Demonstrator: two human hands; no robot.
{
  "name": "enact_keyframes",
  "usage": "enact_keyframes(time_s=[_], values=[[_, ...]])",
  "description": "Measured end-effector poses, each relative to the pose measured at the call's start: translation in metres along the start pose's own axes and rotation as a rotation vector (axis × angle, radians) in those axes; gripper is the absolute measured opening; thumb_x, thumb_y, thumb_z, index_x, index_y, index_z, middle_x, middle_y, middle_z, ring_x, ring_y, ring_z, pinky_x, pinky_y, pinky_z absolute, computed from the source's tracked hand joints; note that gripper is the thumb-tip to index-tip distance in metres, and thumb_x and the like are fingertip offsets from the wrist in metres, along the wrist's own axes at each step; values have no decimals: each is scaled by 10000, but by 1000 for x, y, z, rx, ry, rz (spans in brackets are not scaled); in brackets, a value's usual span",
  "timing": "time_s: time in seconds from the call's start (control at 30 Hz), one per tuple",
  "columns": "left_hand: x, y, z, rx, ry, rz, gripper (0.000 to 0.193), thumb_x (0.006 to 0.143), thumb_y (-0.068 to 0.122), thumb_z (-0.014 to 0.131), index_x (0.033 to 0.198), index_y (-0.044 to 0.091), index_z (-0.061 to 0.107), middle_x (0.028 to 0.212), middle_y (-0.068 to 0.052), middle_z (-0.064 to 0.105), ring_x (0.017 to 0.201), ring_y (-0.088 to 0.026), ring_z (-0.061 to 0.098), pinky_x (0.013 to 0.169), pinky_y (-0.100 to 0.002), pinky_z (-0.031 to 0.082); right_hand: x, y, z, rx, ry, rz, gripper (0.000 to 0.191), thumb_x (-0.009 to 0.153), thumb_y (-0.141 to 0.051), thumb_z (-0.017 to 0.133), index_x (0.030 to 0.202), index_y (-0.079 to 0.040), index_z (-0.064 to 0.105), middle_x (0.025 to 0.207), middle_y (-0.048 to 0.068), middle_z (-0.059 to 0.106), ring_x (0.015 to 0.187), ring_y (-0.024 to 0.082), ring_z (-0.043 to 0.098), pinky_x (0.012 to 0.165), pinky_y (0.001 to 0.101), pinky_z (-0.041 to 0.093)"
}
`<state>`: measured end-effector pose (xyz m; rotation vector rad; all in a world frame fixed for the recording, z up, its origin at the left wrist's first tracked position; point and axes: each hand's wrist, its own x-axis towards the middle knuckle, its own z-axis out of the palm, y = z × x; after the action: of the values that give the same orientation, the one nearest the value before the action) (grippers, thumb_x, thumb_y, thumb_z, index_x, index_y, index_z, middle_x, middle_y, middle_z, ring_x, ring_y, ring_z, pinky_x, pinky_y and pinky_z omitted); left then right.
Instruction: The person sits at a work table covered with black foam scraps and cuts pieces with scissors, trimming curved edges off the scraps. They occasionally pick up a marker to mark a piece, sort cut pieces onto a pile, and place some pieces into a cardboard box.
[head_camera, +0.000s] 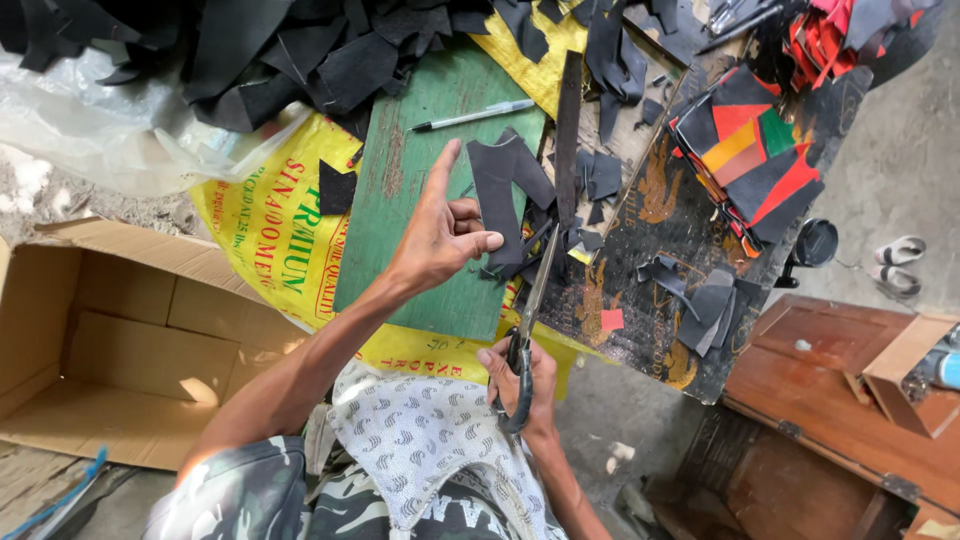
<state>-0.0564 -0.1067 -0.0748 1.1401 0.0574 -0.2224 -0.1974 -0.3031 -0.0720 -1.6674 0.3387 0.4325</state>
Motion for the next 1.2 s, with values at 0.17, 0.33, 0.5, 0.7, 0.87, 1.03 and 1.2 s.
enact_keyframes(time_s=[0.17, 0.33, 0.5, 0.7, 0.87, 1.03, 1.2], values=[[2, 8, -9, 7, -58, -13, 1201, 783, -112, 777, 1658, 188, 12, 812, -11, 507, 666, -81, 553, 579, -266, 496, -4, 11, 0, 18, -23, -11, 279, 887, -218, 786, 903, 14, 633, 600, 24, 612, 422, 94, 573, 386, 231, 442], [5, 7, -11, 46, -133, 6, 723, 848, -98, 752, 1508, 68, 509, 1048, -3, 664, 826, -51, 604, 762, -236, 555, -1, 13, -8, -41, -141, -30, 447, 933, -403, 721, 1076, -1, 588, 629, 12, 577, 499, 87, 556, 472, 222, 438], [4, 10, -10, 83, -99, -38, 561, 865, -72, 737, 1401, 40, 615, 1087, -33, 708, 848, -52, 645, 780, -237, 583, -4, 3, -11, -80, -258, -42, 746, 853, -658, 706, 1186, -13, 530, 756, 17, 554, 668, 116, 577, 633, 282, 493], [3, 26, 2, 108, -80, -59, 612, 806, -71, 760, 1380, 36, 578, 1121, -44, 717, 843, -66, 676, 717, -238, 588, -6, -14, -12, -236, -286, -25, 833, 815, -781, 618, 1170, -33, 524, 752, 19, 547, 684, 125, 594, 653, 298, 502], [1, 40, 9, 138, -128, -86, 615, 826, -41, 752, 1399, 50, 549, 1112, -68, 722, 828, -78, 727, 730, -240, 637, -3, -20, -8, -256, -262, -22, 848, 794, -822, 584, 1109, -37, 537, 746, 27, 561, 668, 137, 627, 636, 311, 536], [-4, 45, 15, 248, -111, -5, 621, 809, -35, 770, 1391, 48, 571, 1216, -66, 689, 775, -72, 669, 669, -242, 595, 1, -22, -7, -298, -223, -96, 705, 892, -727, 573, 1040, -38, 553, 721, 34, 563, 658, 146, 620, 636, 315, 512], [-5, 48, 18, 263, -104, -15, 610, 807, -34, 768, 1380, 48, 578, 1209, -61, 689, 752, -65, 651, 631, -239, 575, 5, -24, -9, -307, -203, -73, 500, 919, -534, 572, 997, -40, 559, 664, 44, 559, 602, 154, 609, 587, 321, 477]])
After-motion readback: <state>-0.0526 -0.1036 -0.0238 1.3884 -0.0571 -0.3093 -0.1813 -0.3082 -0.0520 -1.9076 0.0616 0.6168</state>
